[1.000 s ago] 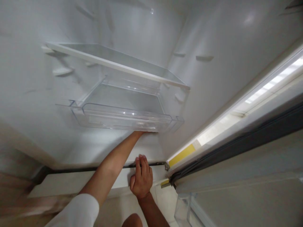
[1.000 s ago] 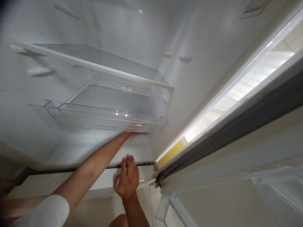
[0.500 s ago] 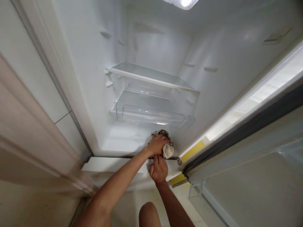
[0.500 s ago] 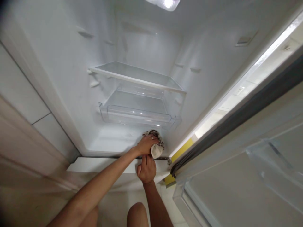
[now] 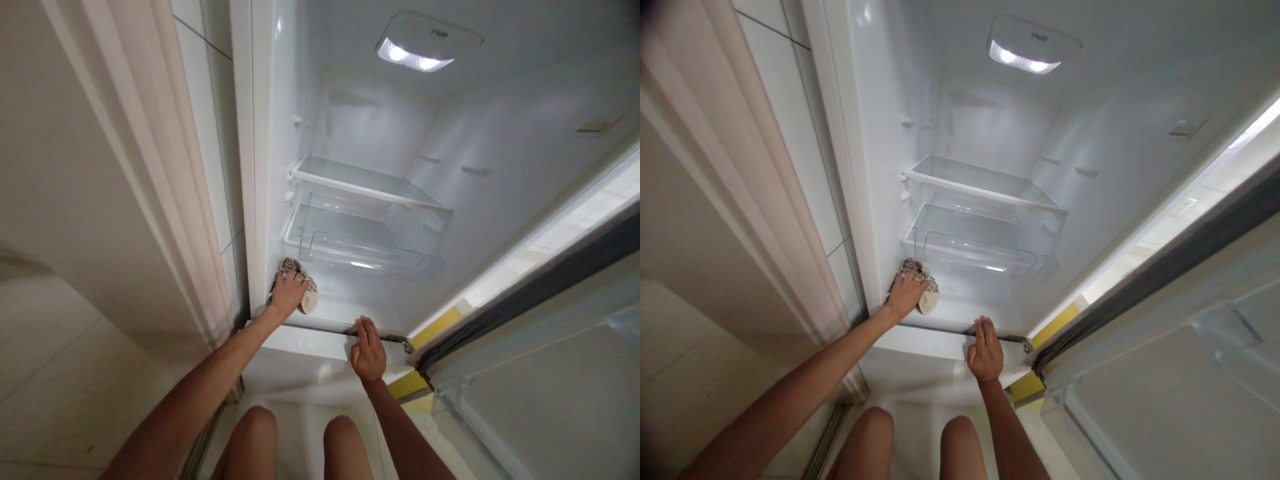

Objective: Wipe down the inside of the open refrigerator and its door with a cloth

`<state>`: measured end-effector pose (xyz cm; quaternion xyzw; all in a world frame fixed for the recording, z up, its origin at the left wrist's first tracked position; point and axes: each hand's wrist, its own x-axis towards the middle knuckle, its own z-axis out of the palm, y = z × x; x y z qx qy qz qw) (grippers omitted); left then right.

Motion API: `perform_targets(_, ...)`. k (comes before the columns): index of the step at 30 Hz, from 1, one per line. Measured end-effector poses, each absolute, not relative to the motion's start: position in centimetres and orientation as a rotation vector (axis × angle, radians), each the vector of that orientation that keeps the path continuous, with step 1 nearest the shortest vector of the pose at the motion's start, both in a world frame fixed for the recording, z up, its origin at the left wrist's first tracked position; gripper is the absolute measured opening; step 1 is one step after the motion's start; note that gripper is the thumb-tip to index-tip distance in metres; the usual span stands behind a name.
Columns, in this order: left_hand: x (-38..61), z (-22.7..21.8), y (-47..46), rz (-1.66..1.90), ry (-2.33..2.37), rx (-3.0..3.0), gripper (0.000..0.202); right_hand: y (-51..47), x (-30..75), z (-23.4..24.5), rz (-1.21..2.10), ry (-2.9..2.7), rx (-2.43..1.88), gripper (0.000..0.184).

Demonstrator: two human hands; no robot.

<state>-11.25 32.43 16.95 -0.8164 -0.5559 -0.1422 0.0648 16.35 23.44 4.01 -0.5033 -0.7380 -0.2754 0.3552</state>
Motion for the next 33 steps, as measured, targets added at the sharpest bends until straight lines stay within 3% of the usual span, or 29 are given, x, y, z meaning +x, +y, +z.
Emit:
perform_targets(8, -11.7, 18.0, 30.0, -0.329, -1.698, -2.526, 0.040, 23.4, 16.4, 4.0, -0.712, -1.910, -1.291, 0.071)
perform_targets(13, -12.7, 18.1, 29.7, -0.257, -1.778, -2.618, 0.082, 23.4, 16.3, 4.0, -0.730, -1.902, -1.303, 0.071)
perform_targets(15, -12.7, 17.8, 29.7, -0.256, -1.855, -2.654, 0.088, 23.4, 16.3, 3.9, -0.728, -1.899, -1.304, 0.071)
perform_targets(25, -10.7, 15.9, 32.8, -0.488, -1.974, -2.438, 0.042, 23.3, 16.1, 3.7, -0.682, -1.891, -1.351, 0.066)
perform_targets(33, -11.2, 16.8, 37.5, -0.528, -1.745, -2.491, 0.037, 23.3, 15.9, 3.4, -0.649, -1.889, -1.372, 0.063)
